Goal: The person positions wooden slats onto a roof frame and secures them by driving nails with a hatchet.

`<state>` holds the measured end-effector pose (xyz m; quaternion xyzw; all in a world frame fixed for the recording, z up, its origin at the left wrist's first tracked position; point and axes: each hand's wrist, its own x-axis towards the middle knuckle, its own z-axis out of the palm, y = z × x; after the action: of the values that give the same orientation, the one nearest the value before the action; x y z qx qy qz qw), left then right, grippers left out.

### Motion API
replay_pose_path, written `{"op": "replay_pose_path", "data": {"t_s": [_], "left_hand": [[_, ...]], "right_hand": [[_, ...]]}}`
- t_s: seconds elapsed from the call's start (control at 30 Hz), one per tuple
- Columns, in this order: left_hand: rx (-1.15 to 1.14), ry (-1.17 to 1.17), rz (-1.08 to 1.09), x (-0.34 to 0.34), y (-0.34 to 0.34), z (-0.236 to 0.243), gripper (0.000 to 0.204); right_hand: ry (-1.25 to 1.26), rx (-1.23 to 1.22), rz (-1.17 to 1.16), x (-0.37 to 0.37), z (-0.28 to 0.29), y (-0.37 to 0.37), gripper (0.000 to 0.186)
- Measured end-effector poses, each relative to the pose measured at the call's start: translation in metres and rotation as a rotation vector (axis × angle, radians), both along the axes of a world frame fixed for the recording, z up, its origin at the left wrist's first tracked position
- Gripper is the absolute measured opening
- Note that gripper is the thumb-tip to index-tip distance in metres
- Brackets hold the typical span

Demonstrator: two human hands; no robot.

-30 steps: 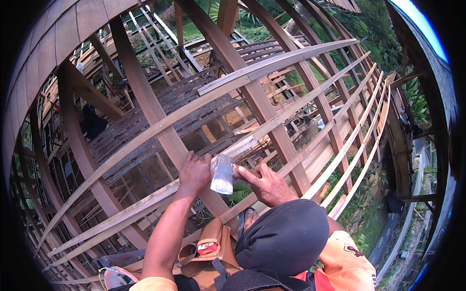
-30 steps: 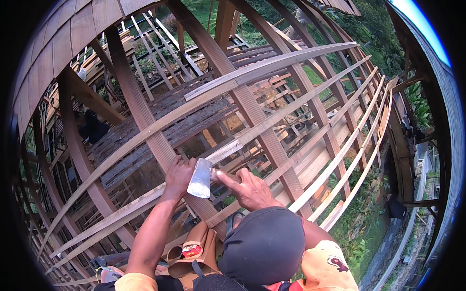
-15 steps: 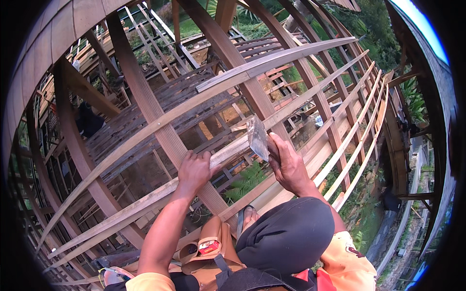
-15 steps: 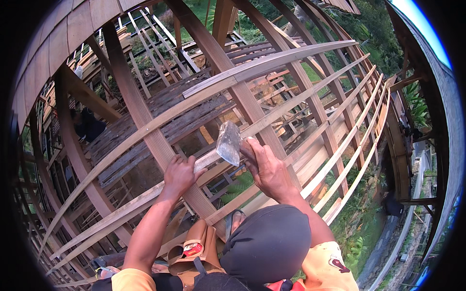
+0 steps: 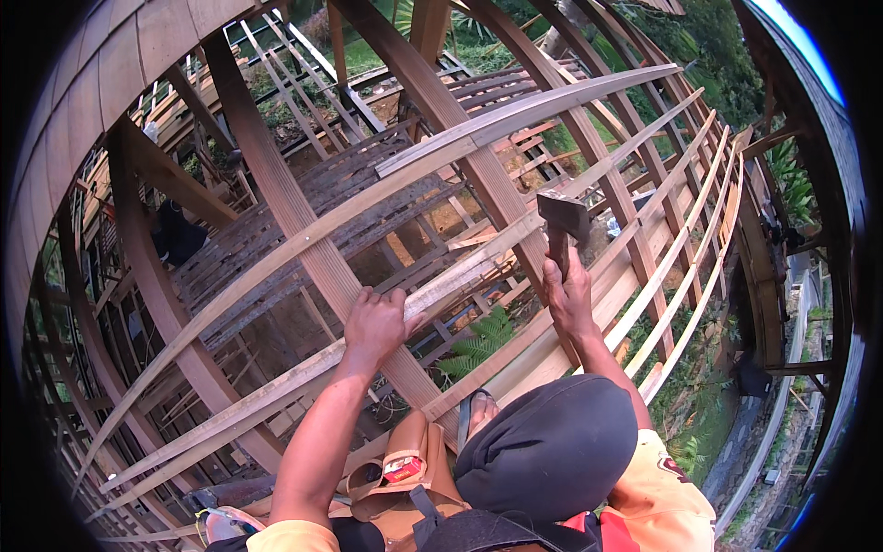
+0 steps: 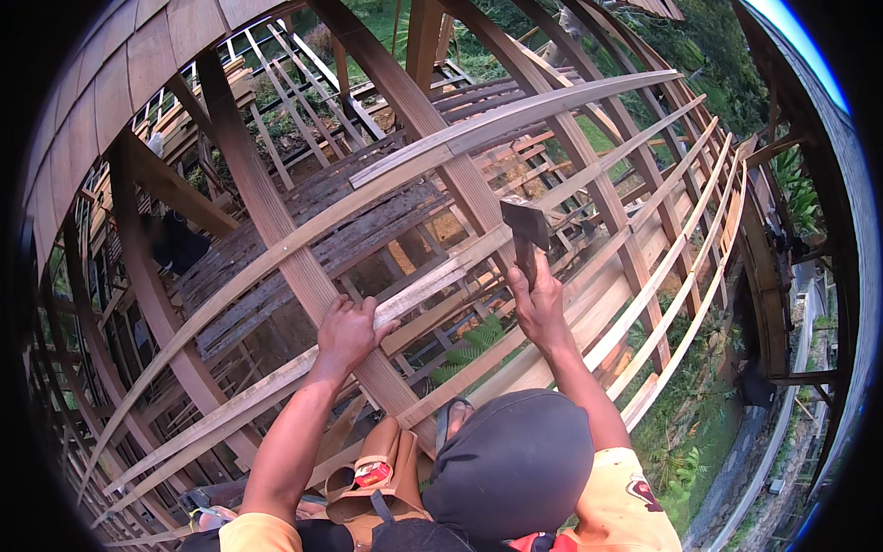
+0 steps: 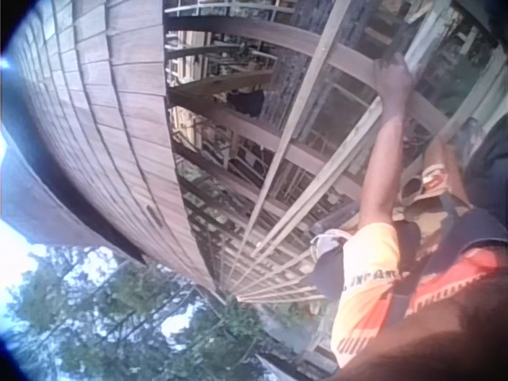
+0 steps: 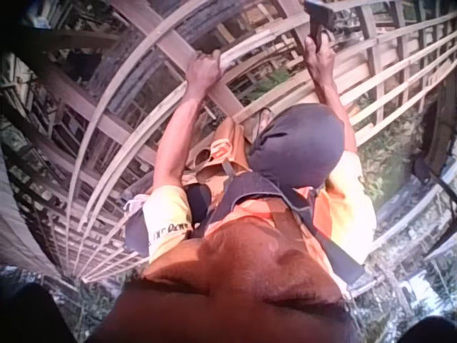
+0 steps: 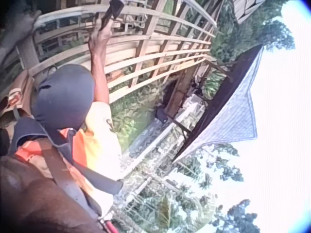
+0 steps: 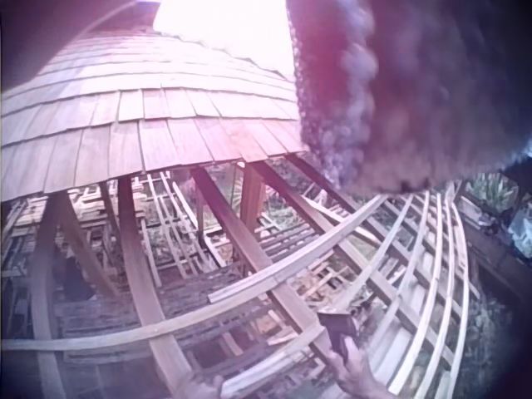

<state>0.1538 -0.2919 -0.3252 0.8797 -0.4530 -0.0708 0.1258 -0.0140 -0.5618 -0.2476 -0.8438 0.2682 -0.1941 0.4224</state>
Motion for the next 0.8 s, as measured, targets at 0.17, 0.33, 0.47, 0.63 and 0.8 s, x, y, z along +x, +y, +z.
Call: {"op": "replay_pose_path", "data": {"t_s": [0.17,0.33,0.47,0.63,0.8], "left_hand": [[0.006,0.000,-0.001,0.003,0.005,-0.002,0.057],[-0.013,0.004,-0.011,0.004,-0.005,0.003,0.055],[0.044,0.020,-0.008,0.001,0.009,0.002,0.057],[0.041,0.020,-0.013,-0.001,-0.003,0.006,0.058],[0.003,0.018,0.014,0.004,0.006,0.002,0.058]], "right_hand": [[-0.105,-0.354,0.324,-0.017,-0.031,0.017,0.032],[0.249,-0.168,-0.052,-0.027,-0.037,-0.017,0.035],[-0.045,0.054,-0.022,-0.021,-0.034,0.000,0.030],[-0.181,0.115,-0.028,0.007,-0.046,0.000,0.018],[-0.284,0.439,-0.074,0.028,-0.068,0.009,0.017]]}}
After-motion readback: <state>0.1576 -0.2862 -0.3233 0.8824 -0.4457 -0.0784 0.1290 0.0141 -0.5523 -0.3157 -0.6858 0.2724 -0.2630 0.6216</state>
